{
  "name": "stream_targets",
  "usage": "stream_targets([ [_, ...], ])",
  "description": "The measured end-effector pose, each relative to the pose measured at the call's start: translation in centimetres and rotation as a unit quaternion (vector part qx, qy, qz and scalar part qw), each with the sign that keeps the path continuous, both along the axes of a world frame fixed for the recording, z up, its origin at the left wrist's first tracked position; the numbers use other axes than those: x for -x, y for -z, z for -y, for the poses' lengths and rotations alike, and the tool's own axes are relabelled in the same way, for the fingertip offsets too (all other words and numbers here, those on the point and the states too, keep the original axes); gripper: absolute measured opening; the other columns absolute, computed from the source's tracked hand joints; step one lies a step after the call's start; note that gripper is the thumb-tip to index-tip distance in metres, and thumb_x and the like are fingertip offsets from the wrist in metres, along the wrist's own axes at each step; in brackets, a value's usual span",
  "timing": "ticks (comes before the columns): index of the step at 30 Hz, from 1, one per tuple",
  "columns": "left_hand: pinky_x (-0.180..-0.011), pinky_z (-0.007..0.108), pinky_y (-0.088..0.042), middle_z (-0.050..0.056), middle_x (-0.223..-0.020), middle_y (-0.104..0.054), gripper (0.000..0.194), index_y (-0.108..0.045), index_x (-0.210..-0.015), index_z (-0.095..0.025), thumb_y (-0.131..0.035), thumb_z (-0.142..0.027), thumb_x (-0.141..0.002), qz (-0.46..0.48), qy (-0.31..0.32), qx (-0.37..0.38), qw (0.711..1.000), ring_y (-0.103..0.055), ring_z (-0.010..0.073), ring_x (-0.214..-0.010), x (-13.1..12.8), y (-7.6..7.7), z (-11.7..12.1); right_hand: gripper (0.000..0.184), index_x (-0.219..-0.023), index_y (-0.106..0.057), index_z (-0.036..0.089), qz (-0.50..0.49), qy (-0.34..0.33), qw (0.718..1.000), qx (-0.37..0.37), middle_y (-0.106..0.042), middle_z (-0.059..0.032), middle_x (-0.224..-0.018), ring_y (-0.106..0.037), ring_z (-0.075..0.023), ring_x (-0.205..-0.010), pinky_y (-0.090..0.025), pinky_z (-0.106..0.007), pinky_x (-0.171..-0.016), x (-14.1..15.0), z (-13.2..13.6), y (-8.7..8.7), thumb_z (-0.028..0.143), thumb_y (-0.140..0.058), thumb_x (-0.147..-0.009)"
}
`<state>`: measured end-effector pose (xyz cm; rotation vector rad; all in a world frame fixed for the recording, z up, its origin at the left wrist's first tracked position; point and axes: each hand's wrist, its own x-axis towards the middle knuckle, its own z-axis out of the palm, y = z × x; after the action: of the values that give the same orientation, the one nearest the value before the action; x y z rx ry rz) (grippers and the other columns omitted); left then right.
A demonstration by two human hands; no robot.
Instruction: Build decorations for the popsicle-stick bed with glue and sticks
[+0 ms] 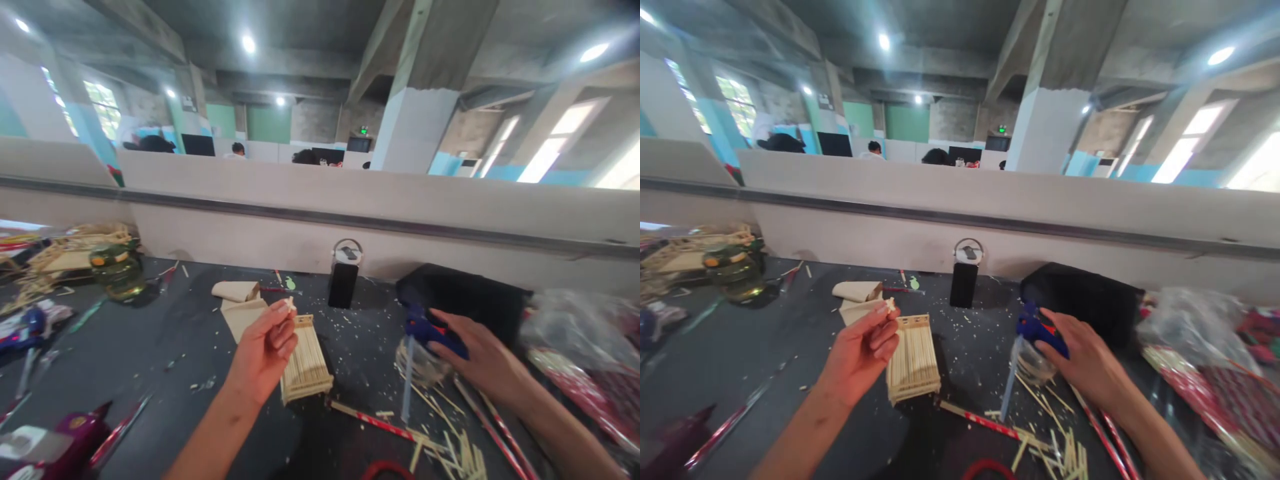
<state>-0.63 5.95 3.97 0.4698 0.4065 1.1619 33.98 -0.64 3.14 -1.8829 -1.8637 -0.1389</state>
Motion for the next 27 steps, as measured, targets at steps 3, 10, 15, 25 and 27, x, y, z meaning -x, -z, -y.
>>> stream_targets([
  [3,-0.039,0.014,-0.033,-0.003,-0.070,-0.057,0.013,-0.061,-0.079,-0.013,-0.071,-0.009,-0.071,0.026,-0.013,0.012,0.999,-0.034,0.0013,-0.043,-0.3,0.0,0.2,0.036,-0.104,-0.066,0.023,-0.041,0.028,0.993,-0.110,-0.072,-0.0115,-0.102,-0.069,-0.0316,-0.090,-0.052,-0.047,-0.083,4.2,2.1,-2.1,0.049,-0.048,-0.087],
  [10,-0.065,0.022,-0.053,0.002,-0.072,-0.063,0.008,-0.065,-0.082,-0.012,-0.064,-0.006,-0.077,0.088,-0.074,0.085,0.990,-0.057,0.0079,-0.060,-0.7,-0.2,0.2,0.024,-0.102,-0.067,0.029,-0.147,-0.229,0.956,-0.107,-0.074,-0.0026,-0.090,-0.071,-0.0184,-0.080,-0.056,-0.027,-0.072,18.1,4.0,-3.2,0.014,-0.053,-0.089],
  [15,-0.083,0.030,-0.055,0.003,-0.072,-0.068,0.007,-0.066,-0.074,-0.012,-0.063,-0.008,-0.078,0.092,-0.082,0.109,0.986,-0.067,0.0139,-0.076,-0.8,-0.4,0.5,0.030,-0.114,-0.065,0.019,-0.177,-0.252,0.944,-0.117,-0.070,-0.0097,-0.100,-0.068,-0.0195,-0.090,-0.056,-0.033,-0.080,22.1,-0.4,-1.3,0.013,-0.045,-0.093],
  [25,-0.069,0.019,-0.055,0.004,-0.077,-0.070,0.007,-0.068,-0.080,-0.013,-0.068,-0.010,-0.074,0.072,-0.041,0.090,0.993,-0.067,0.0125,-0.076,-1.4,-0.4,1.7,0.024,-0.093,-0.067,0.020,-0.187,-0.229,0.951,-0.091,-0.069,-0.0077,-0.094,-0.069,-0.0182,-0.083,-0.057,-0.029,-0.074,22.8,-2.2,-0.3,0.015,-0.044,-0.092],
  [27,-0.070,0.020,-0.055,0.005,-0.080,-0.071,0.009,-0.068,-0.083,-0.014,-0.069,-0.011,-0.074,0.066,-0.032,0.087,0.993,-0.067,0.0121,-0.075,-1.4,-0.3,1.8,0.020,-0.090,-0.064,0.019,-0.180,-0.221,0.954,-0.093,-0.068,-0.0084,-0.092,-0.068,-0.0193,-0.079,-0.056,-0.031,-0.070,22.7,-2.0,-0.5,0.016,-0.044,-0.091],
])
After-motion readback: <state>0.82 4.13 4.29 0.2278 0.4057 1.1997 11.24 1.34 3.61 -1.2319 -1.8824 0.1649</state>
